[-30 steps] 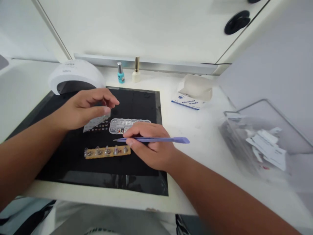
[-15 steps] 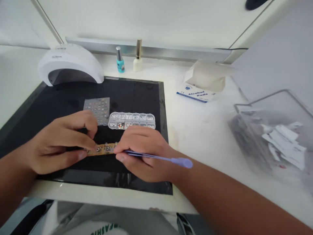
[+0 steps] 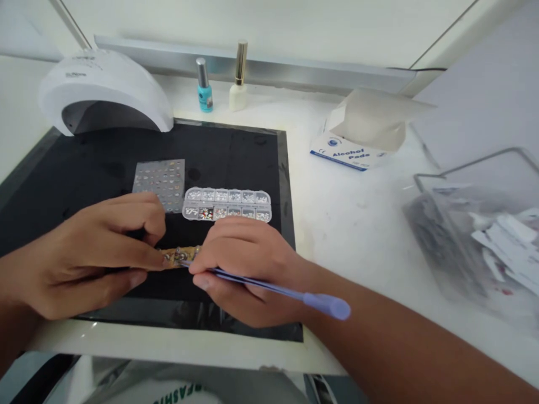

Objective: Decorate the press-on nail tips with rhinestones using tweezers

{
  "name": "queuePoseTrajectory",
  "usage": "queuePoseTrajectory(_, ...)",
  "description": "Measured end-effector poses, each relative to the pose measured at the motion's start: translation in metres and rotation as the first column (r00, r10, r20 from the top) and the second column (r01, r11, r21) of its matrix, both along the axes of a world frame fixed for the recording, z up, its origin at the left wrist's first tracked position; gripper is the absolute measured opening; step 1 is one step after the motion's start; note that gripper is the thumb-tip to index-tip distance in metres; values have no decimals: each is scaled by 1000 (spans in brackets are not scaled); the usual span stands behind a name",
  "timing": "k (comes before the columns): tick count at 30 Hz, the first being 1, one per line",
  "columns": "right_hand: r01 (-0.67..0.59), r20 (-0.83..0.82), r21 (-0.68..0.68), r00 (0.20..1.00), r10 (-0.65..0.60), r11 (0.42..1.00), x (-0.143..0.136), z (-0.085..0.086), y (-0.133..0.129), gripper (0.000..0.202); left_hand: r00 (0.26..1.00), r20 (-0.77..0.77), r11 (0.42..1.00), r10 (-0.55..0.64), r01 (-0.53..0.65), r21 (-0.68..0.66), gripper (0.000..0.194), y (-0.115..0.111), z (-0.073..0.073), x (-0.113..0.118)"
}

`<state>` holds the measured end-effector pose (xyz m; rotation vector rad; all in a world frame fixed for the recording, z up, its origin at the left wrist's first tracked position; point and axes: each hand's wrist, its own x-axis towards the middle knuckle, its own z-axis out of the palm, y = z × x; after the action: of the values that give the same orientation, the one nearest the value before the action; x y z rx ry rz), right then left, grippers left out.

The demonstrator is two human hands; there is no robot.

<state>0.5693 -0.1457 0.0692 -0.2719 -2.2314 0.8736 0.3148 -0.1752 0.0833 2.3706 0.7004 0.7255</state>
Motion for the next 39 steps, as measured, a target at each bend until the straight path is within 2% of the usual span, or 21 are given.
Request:
queuePoseTrajectory(7, -12, -3, -40, 1000, 11, 999, 1, 2, 1, 12, 999, -44, 1000, 15, -16, -27, 21, 2, 1, -6)
queuePoseTrajectory(11, -10, -34, -45, 999, 9, 999, 1, 0, 3, 12, 996, -35, 997, 78, -78, 7, 18, 5, 5, -14)
queuePoseTrajectory(13, -21, -42, -39, 999, 19, 999, 1, 0, 3, 11, 989, -94, 993, 115, -115, 15, 19, 4, 6, -16)
queuePoseTrajectory(17, -18, -34, -28, 999, 17, 999, 2, 3, 3, 10, 941, -309, 988, 137, -152, -23, 30, -1, 5, -16)
queuePoseTrajectory(20, -8, -70, -58, 998, 4, 998, 3, 2, 3, 11, 908, -393, 984, 146, -173, -34, 32, -5, 2, -15)
queuePoseTrajectory(23, 11, -108, -130, 994, -26, 991, 1, 0, 5, 11, 879, -451, 980, 155, -196, -45, 25, -5, -1, -13)
queuePoseTrajectory(27, 70, -84, -226, 992, -91, 972, -1, -2, 12, 9, 835, -525, 976, 165, -214, -35, 5, -4, -2, -9)
queuePoseTrajectory(32, 93, 24, -301, 996, -90, 949, 0, -1, 22, 8, 891, -441, 989, 106, -139, -43, 10, 3, -5, -4)
queuePoseTrajectory(39, -34, 104, -281, 992, 66, 959, 2, 0, 27, 8, 955, -295, 990, 5, -46, -133, 19, 10, -13, -4)
